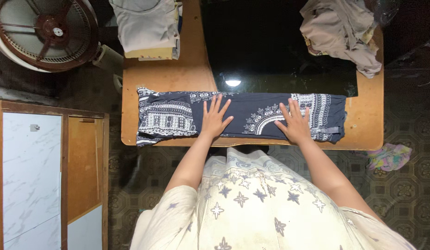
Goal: The person folds a white cloth, then a dark patterned shirt, and finally a light-colored shirt on a wooden table. Each item is smoothed, folded into a compact rectangle, and placed on a growing stack.
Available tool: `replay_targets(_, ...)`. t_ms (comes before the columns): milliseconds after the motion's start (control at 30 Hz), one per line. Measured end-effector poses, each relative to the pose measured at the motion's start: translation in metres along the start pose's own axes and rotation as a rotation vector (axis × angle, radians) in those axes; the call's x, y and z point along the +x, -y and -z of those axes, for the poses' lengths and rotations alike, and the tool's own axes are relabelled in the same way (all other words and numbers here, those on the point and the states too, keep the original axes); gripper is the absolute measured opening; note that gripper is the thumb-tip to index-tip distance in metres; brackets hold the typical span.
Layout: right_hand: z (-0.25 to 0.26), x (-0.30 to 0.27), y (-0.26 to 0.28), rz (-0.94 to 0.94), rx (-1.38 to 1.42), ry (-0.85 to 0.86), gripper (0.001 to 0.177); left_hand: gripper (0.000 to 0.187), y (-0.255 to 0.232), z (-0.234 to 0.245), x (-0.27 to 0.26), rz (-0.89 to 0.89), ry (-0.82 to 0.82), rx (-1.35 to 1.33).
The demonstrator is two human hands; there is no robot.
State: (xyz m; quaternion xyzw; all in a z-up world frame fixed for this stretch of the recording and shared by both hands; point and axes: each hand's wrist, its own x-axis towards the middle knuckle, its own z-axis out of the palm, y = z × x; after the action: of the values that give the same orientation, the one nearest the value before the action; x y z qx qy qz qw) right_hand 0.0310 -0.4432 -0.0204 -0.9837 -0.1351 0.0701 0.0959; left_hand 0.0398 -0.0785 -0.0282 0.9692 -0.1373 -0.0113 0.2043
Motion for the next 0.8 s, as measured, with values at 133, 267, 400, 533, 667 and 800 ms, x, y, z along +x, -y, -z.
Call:
replay_targets(133, 0.005, -0.015, -0.031, -0.058, 0.027, -0.001, 0.079, 0.073, -0.001, 0.001, 0.001, 0.016, -0.003, 0.01)
replay_targets(267, 0.01, -0.024, -0.054, -0.119, 0.071, -0.031, 0.082, 0.073, -0.003, 0.001, 0.001, 0.028, -0.01, 0.022)
replay_targets(400, 0.016, -0.019, -0.06, -0.184, 0.144, -0.084, 0.084, 0.076, -0.012, 0.002, 0.005, 0.07, -0.014, 0.024)
replay_targets(533, 0.022, 0.005, -0.042, -0.062, 0.12, -0.096, 0.08, 0.082, -0.038, -0.004, 0.018, 0.066, -0.048, 0.016)
replay_targets(667, 0.021, 0.035, -0.01, 0.117, 0.148, -0.049, 0.077, 0.08, -0.081, -0.021, 0.044, -0.016, -0.034, -0.06)
replay_targets(800, 0.023, 0.048, -0.002, 0.176, 0.077, -0.013, 0.075, 0.077, -0.114, -0.035, 0.058, -0.093, -0.002, -0.065)
